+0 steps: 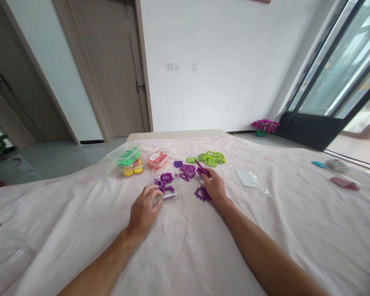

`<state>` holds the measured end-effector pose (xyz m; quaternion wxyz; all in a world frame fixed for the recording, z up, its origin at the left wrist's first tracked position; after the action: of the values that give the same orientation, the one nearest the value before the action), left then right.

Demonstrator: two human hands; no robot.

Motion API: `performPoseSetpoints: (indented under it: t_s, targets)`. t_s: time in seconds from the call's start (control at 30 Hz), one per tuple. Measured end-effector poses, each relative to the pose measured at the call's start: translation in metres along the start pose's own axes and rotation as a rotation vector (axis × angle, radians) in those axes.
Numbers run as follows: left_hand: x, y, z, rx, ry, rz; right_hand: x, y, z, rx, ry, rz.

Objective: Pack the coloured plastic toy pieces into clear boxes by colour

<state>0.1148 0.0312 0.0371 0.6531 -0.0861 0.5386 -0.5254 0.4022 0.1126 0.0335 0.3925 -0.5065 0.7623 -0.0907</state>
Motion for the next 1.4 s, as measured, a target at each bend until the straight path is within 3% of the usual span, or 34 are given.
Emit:
performPoseSetpoints:
  t_s: [0.17, 0.3, 0.57, 0.9, 1.07, 1.17, 1.23, 1.33, 1.4]
  targets:
    - [0.0, 0.0, 0.001, -0.004, 0.0, -0.002, -0.006, -0.003, 0.022, -0.052, 0.115, 0.077]
    - [0.0, -0.001, 0.002, -0.001, -0.001, -0.004, -0.007, -0.002, 0.034, -0.106, 0.203, 0.062]
    - [0.0, -0.002, 0.002, 0.005, 0.001, 0.005, -0.004, -0.009, 0.019, -0.16, 0.105, 0.072]
    - [0.0, 0.0, 0.001, 0.028, 0.008, -0.01, 0.001, -0.008, 0.004, -0.328, 0.059, -0.027]
    - [0.001, 0.002, -0.001, 0.044, 0.008, -0.021, 0.005, -0.005, 0.002, -0.314, -0.019, -0.125]
    - [0.001, 0.002, -0.001, 0.043, 0.008, -0.022, 0.006, -0.007, -0.005, -0.176, -0.08, -0.131]
    - [0.001, 0.001, -0.001, 0.043, 0.009, -0.025, 0.007, -0.009, -0.015, -0.058, -0.193, -0.17]
    - [0.0, 0.001, -0.001, 0.046, 0.01, -0.025, 0.013, -0.007, -0.032, 0.127, -0.38, -0.318]
    - [0.0, 0.001, -0.001, 0.05, 0.014, -0.026, 0.017, -0.003, -0.038, 0.24, -0.426, -0.422]
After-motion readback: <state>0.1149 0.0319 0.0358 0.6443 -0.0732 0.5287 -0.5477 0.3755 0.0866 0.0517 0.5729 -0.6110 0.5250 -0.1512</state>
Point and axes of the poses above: each hand's wrist, its own x-axis away from the middle knuckle, its own y-axis out of the palm, z = x × y, the point moved 3 cm from there along -x, towards the middle knuckle
